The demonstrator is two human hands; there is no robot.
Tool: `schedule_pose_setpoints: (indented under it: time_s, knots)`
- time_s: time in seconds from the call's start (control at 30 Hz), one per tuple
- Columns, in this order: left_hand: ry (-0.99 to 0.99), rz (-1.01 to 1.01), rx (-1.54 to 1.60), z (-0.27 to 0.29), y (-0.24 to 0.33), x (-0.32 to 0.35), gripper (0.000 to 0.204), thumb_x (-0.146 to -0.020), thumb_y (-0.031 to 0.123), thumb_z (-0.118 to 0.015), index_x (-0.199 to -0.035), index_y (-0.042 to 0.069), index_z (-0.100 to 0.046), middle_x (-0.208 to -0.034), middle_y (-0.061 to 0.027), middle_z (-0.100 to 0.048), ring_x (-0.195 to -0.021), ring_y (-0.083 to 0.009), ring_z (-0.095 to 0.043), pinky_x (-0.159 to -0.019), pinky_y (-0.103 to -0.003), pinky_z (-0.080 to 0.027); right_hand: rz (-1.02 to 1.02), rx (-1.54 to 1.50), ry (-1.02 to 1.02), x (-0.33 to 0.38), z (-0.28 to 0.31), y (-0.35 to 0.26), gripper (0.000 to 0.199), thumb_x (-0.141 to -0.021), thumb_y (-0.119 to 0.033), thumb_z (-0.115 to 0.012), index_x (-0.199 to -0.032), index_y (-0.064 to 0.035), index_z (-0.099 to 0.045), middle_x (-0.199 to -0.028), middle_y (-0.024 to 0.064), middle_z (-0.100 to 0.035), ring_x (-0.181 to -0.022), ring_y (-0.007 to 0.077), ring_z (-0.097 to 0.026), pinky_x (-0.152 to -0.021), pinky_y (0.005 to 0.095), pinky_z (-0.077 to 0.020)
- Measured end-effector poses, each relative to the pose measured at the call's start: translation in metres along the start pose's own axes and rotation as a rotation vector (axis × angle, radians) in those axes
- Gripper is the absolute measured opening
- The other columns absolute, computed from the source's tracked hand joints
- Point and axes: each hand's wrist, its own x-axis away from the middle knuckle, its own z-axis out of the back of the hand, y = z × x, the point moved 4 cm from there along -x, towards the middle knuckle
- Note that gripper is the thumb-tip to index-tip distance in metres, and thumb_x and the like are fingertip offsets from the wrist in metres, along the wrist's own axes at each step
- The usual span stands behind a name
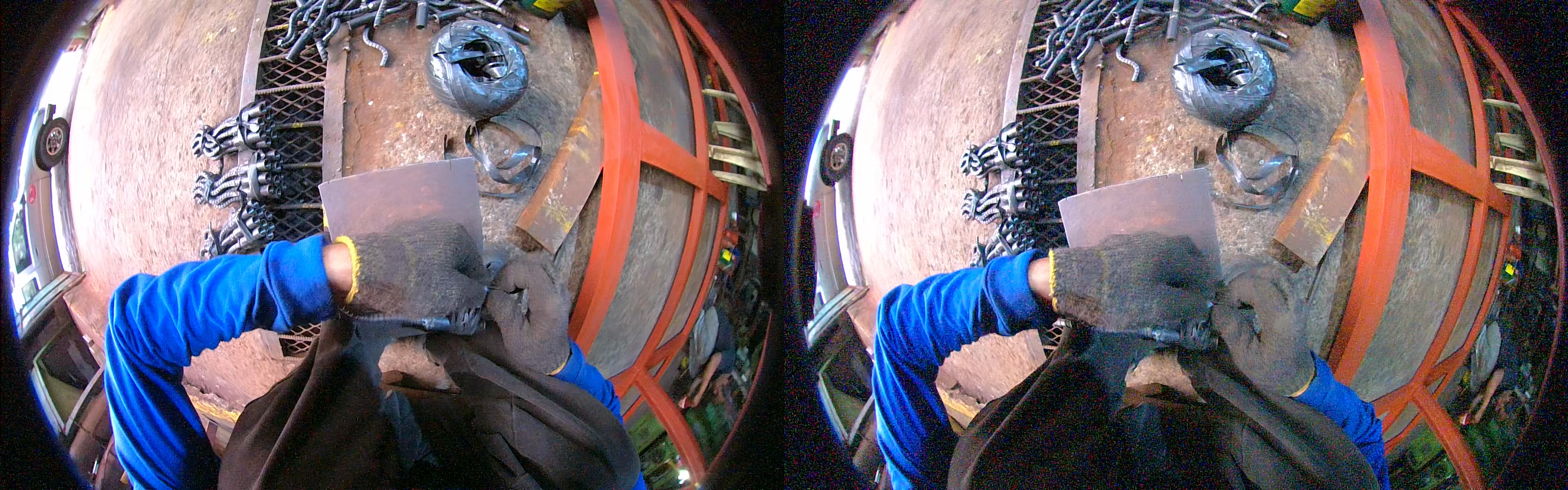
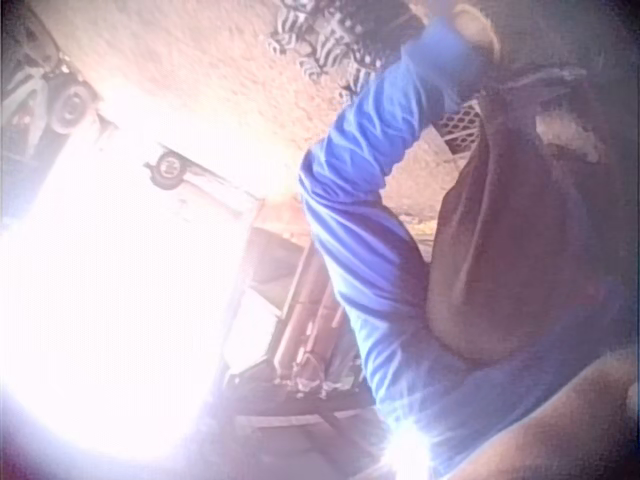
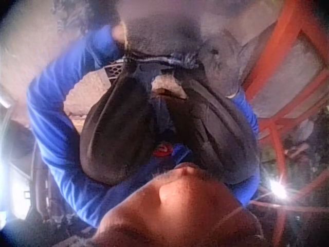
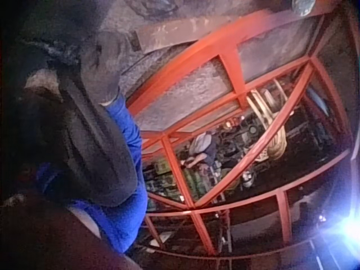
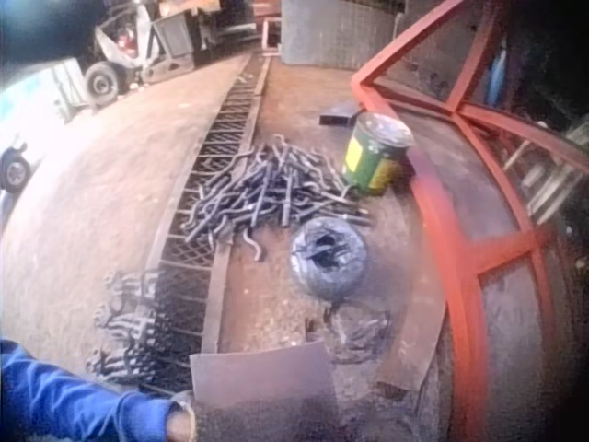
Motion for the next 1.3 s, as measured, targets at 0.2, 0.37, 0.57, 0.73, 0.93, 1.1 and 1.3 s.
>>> schedule_pose_setpoints:
  time_s: [0.2, 0.37, 0.57, 0.73, 0.93, 1.1, 1.3]
  knots:
    - [0.117, -0.21, 0.003, -0.005, -0.007, 0.008, 0.033, -0.092, 0.02, -0.06, -0.123, 0.007, -0.061, -0.121, -0.0164, -0.061, -0.113, -0.0355, -0.058, -0.099, -0.045, -0.047, 0.164, 0.03, -0.029, -0.001, 0.006, -0.014, 0.03, -0.071, -0.015, -0.079, -0.097, -0.0071, -0.066, -0.099, 0.0131, -0.065, -0.089, 0.0344, -0.062, -0.079, 0.0453, -0.0482]
    - [0.329, -0.492, -0.294, -0.018, -0.018, 0.011, 0.029, -0.091, 0.019, -0.06, -0.117, 0.006, -0.062, -0.116, -0.0179, -0.061, -0.111, -0.0373, -0.058, -0.097, -0.047, -0.047, 0.335, 0.233, -0.032, -0.002, 0.006, -0.021, 0.034, -0.067, -0.02, -0.082, -0.097, -0.0105, -0.07, -0.102, 0.0096, -0.065, -0.091, 0.0291, -0.063, -0.078, 0.044, -0.0496]
    - [0.375, -0.409, -0.159, -0.018, -0.008, 0.012, 0.037, -0.082, 0.023, -0.072, -0.112, 0.004, -0.063, -0.113, -0.0178, -0.062, -0.107, -0.0376, -0.059, -0.094, -0.046, -0.048, 0.408, 0.283, -0.02, -0.003, 0.01, -0.026, 0.034, -0.065, -0.019, -0.082, -0.097, -0.0117, -0.072, -0.102, 0.0067, -0.066, -0.089, 0.0275, -0.063, -0.077, 0.0426, -0.0503]
    - [0.471, -0.033, 0.012, -0.012, 0.019, 0.011, 0.04, -0.078, 0.025, -0.075, -0.11, 0.004, -0.064, -0.111, -0.0191, -0.062, -0.105, -0.0386, -0.059, -0.091, -0.046, -0.048, 0.346, 0.254, 0.059, 0.002, 0.004, -0.018, 0.034, -0.065, -0.017, -0.084, -0.097, -0.0127, -0.072, -0.1, 0.0057, -0.067, -0.088, 0.0273, -0.064, -0.075, 0.0427, -0.0506]
    - [0.568, -0.028, -0.025, -0.022, 0.014, 0.009, 0.036, -0.079, 0.021, -0.072, -0.109, 0.003, -0.065, -0.111, -0.0193, -0.063, -0.104, -0.04, -0.058, -0.091, -0.046, -0.048, 0.322, 0.261, -0.002, -0.002, 0.005, -0.017, 0.032, -0.067, -0.018, -0.085, -0.097, -0.0132, -0.072, -0.1, 0.0055, -0.068, -0.087, 0.0261, -0.064, -0.076, 0.0405, -0.0503]
    - [0.634, -0.001, -0.086, -0.026, 0.016, 0.008, 0.034, -0.079, 0.018, -0.07, -0.109, 0.003, -0.065, -0.111, -0.0198, -0.063, -0.105, -0.0407, -0.058, -0.092, -0.047, -0.048, 0.237, 0.142, 0.01, -0.006, 0.007, -0.018, 0.025, -0.069, -0.007, -0.078, -0.093, -0.0091, -0.072, -0.097, 0.0098, -0.067, -0.087, 0.0296, -0.064, -0.076, 0.0404, -0.0511]
    - [0.587, 0.027, -0.025, -0.022, 0.017, 0.007, 0.036, -0.078, 0.02, -0.072, -0.109, 0.002, -0.065, -0.11, -0.0204, -0.063, -0.104, -0.0415, -0.059, -0.091, -0.047, -0.048, 0.166, 0.003, -0.002, -0.004, 0.01, -0.014, 0.023, -0.072, 0.0, -0.072, -0.093, -0.006, -0.07, -0.098, 0.0136, -0.067, -0.086, 0.0304, -0.065, -0.075, 0.0395, -0.0522]
